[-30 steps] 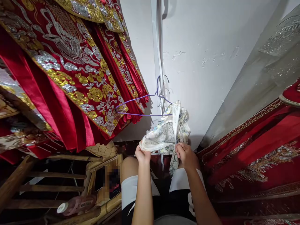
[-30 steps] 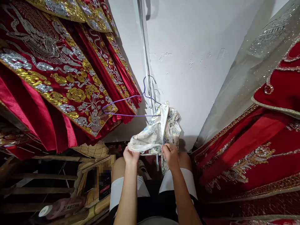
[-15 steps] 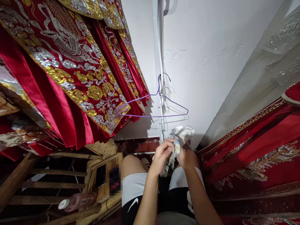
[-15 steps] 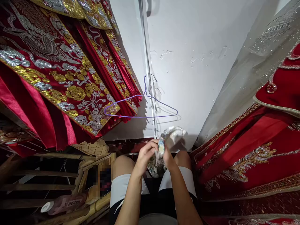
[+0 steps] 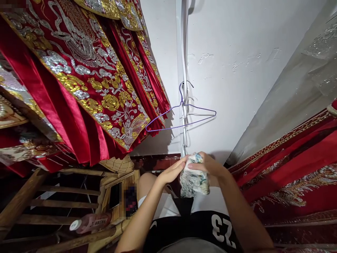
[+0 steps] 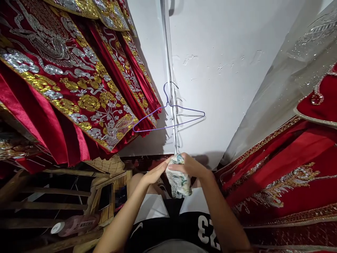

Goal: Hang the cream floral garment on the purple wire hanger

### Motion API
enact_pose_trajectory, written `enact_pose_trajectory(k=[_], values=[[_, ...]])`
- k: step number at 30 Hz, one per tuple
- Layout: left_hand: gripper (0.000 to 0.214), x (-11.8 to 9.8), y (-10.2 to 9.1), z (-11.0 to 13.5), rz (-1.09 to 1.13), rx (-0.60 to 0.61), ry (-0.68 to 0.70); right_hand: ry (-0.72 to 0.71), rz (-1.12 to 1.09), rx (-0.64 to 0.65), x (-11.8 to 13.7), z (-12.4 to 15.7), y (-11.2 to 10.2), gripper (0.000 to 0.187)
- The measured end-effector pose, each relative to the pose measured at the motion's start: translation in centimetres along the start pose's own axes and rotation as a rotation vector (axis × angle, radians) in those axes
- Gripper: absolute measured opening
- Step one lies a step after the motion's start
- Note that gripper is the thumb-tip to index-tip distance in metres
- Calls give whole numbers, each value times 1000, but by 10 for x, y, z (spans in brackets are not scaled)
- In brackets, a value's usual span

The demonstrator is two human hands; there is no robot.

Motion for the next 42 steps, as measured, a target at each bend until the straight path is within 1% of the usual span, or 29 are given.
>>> enact_pose_trajectory(k=[1, 3, 5, 7, 8, 10, 11, 12, 13, 15, 16, 18, 20, 22, 24, 27, 30, 32, 33, 34, 35, 36, 37, 39, 40, 41, 42], values=[[81, 4, -2, 3, -55, 68, -23, 4, 93, -2, 7, 3, -9, 29], [69, 9, -13, 9, -239, 179, -74, -26, 254, -46, 21, 7, -28, 27], [53, 11, -33, 15, -480, 248, -156, -35, 351, -131, 33, 10, -46, 18], [43, 13, -57, 21, -690, 301, -281, -47, 383, -288, 45, 9, -66, 9], [39, 15, -68, 24, -761, 335, -343, -87, 390, -391, 52, 7, -76, 10], [33, 16, -84, 31, -836, 387, -432, -245, 417, -594, 68, 0, -95, 24], [31, 16, -90, 33, -854, 400, -455, -336, 435, -660, 75, -6, -102, 33], [31, 15, -94, 36, -874, 400, -464, -408, 453, -691, 79, -15, -108, 43], [32, 13, -98, 37, -902, 390, -466, -450, 468, -695, 81, -27, -112, 53], [37, 9, -106, 38, -990, 351, -472, -454, 488, -657, 77, -53, -120, 64], [39, 6, -110, 39, -1031, 332, -474, -426, 493, -634, 72, -66, -122, 64], [43, 1, -118, 38, -1070, 273, -462, -351, 497, -599, 58, -83, -126, 52], [45, -6, -126, 36, -1023, 179, -411, -308, 498, -596, 44, -86, -128, 37], [45, -16, -134, 34, -914, 43, -320, -309, 491, -623, 36, -76, -132, 28], [40, -30, -140, 30, -826, -91, -201, -315, 475, -657, 35, -60, -136, 23], [31, -55, -147, 20, -819, -257, -42, -310, 431, -676, 39, -40, -139, 20], [23, -74, -152, -2, -807, -365, 28, -291, 353, -643, 42, -33, -133, 21], [17, -81, -156, -22, -735, -412, 63, -270, 316, -593, 40, -34, -125, 21], [19, -84, -159, -32, -685, -420, 82, -269, 318, -579, 39, -33, -121, 20], [25, -85, -161, -42, -627, -404, 98, -278, 332, -585, 38, -31, -120, 21], [28, -84, -163, -51, -566, -363, 99, -300, 350, -621, 38, -28, -121, 27], [29, -83, -166, -58, -504, -318, 88, -336, 358, -689, 40, -22, -124, 38], [27, -81, -169, -63, -446, -278, 65, -377, 346, -777, 42, -15, -130, 53], [22, -78, -176, -66, -351, -257, 18, -436, 271, -960, 47, 0, -147, 87], [22, -78, -179, -65, -316, -275, 6, -432, 229, -1027, 50, 5, -155, 98], [23, -79, -182, -63, -288, -299, 3, -395, 204, -1066, 53, 8, -163, 103], [25, -79, -185, -61, -265, -319, 4, -326, 208, -1074, 57, 8, -170, 100]])
Point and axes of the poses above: each hand's wrist, its own z-axis away from the middle knuckle, its own y-axis out of the palm, x = y × z, the point moved 5 cm from there along -z, towards the middle knuckle, and after that the axes turned 13 degrees about y, right-handed, at the moved point
